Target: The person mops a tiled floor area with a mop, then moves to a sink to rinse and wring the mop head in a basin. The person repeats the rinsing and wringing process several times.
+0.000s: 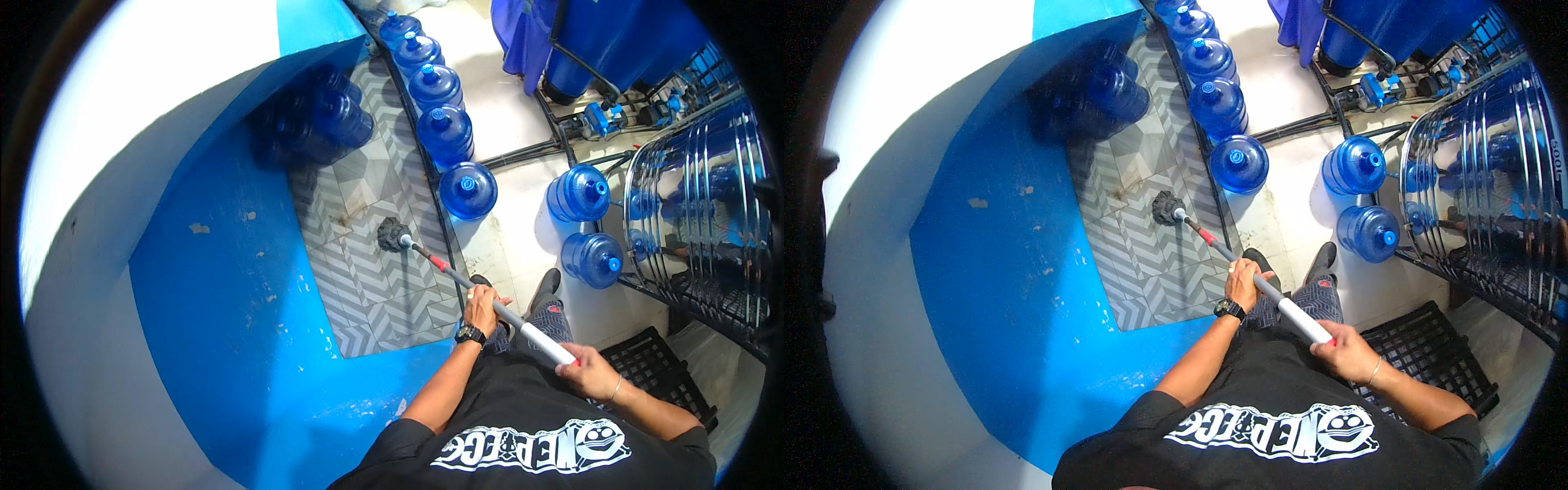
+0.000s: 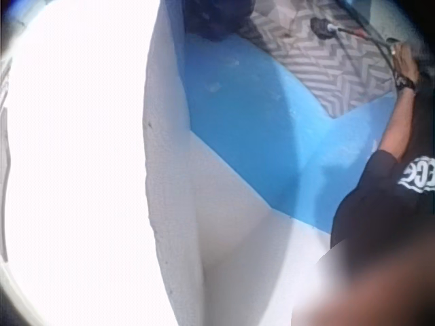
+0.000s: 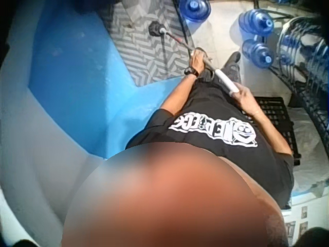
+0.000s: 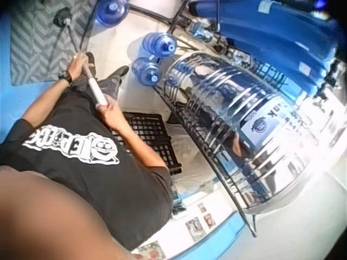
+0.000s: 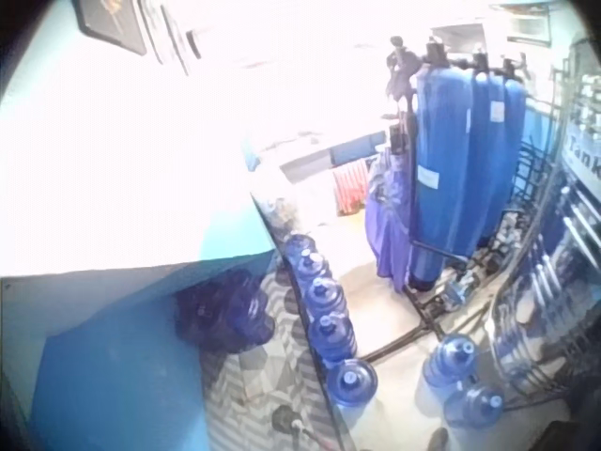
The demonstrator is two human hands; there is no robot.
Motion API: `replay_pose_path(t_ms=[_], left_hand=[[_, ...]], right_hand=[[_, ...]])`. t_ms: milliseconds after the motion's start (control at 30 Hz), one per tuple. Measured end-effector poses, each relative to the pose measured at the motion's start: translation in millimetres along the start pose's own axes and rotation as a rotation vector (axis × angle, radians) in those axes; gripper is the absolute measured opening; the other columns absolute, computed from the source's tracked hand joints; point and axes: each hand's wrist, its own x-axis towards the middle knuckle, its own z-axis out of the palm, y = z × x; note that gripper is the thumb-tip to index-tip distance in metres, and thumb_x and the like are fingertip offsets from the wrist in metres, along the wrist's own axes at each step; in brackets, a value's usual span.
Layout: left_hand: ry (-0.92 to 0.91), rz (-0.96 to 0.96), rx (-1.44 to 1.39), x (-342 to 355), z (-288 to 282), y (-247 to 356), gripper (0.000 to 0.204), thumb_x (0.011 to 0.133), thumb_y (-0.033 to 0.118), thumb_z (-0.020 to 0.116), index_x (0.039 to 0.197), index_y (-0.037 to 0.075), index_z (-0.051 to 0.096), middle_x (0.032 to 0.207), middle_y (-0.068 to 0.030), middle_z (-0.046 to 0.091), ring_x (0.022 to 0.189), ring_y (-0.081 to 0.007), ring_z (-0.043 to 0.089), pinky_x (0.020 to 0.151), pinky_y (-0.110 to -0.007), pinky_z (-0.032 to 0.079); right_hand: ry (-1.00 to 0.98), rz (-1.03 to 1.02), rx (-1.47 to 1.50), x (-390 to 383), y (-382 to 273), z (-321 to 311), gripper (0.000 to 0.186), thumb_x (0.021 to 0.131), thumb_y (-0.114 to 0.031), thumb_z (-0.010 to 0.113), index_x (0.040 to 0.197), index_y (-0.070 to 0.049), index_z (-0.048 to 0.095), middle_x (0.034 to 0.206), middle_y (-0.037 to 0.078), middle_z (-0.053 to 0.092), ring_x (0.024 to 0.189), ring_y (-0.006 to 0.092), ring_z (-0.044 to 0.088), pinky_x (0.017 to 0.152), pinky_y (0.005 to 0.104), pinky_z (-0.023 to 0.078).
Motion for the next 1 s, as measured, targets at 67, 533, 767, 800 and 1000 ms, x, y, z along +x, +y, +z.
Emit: replay_pose_path(t_ms=[67, 533, 767, 800, 1000], left_hand=[[0.059, 0.068, 0.030, 15, -8, -13, 0.038, 0.091, 0.042, 0.074, 0.089, 0.005, 0.065, 0.101, -0.0173, 0.062, 0.103, -0.0397, 0.058, 0.090, -0.051, 0.047], [-0.165, -0.241, 0.706, 124, -183, -216, 0.083, 0.074, 0.052, 0.087, 0.142, 0.017, 0.055, 0.126, -0.0186, 0.061, 0.118, -0.0385, 0.063, 0.098, -0.052, 0.052], [-0.088, -0.187, 0.266, 89, -170, -177, 0.079, 0.083, 0.047, 0.082, 0.150, 0.021, 0.049, 0.147, -0.0219, 0.047, 0.129, -0.0435, 0.055, 0.107, -0.051, 0.048], [-0.045, -0.124, 0.260, 85, -155, -171, 0.079, 0.083, 0.045, 0.083, 0.150, 0.021, 0.049, 0.148, -0.0227, 0.046, 0.130, -0.0443, 0.053, 0.107, -0.051, 0.048], [0.030, 0.367, 0.147, 67, -65, -88, 0.062, 0.063, 0.013, 0.088, 0.122, 0.013, 0.068, 0.129, -0.0217, 0.056, 0.126, -0.0437, 0.050, 0.110, -0.051, 0.043]], right_hand=[[-0.018, -0.097, 0.174, 11, 5, 10, 0.043, 0.099, -0.010, 0.062, 0.140, -0.001, 0.054, 0.070, -0.006, 0.049, 0.052, 0.0052, 0.044, 0.045, 0.0248, 0.035], [-0.001, -0.377, 0.204, 355, -50, 206, 0.037, 0.094, -0.016, 0.065, 0.127, -0.001, 0.063, 0.073, 0.002, 0.055, 0.053, 0.0131, 0.051, 0.044, 0.0337, 0.042], [-0.195, -0.306, 0.248, 371, -78, 126, 0.010, 0.095, -0.013, 0.062, 0.101, -0.007, 0.058, 0.070, -0.002, 0.045, 0.051, 0.0087, 0.042, 0.043, 0.0282, 0.030], [-0.172, -0.312, 0.222, 357, -70, 114, 0.010, 0.095, -0.012, 0.060, 0.102, -0.006, 0.058, 0.071, -0.001, 0.048, 0.052, 0.0095, 0.044, 0.043, 0.0288, 0.032], [-0.072, -0.243, 0.020, 194, 13, 28, 0.020, 0.098, -0.017, 0.062, 0.113, -0.004, 0.064, 0.065, -0.003, 0.050, 0.047, 0.0097, 0.045, 0.042, 0.0263, 0.033]])
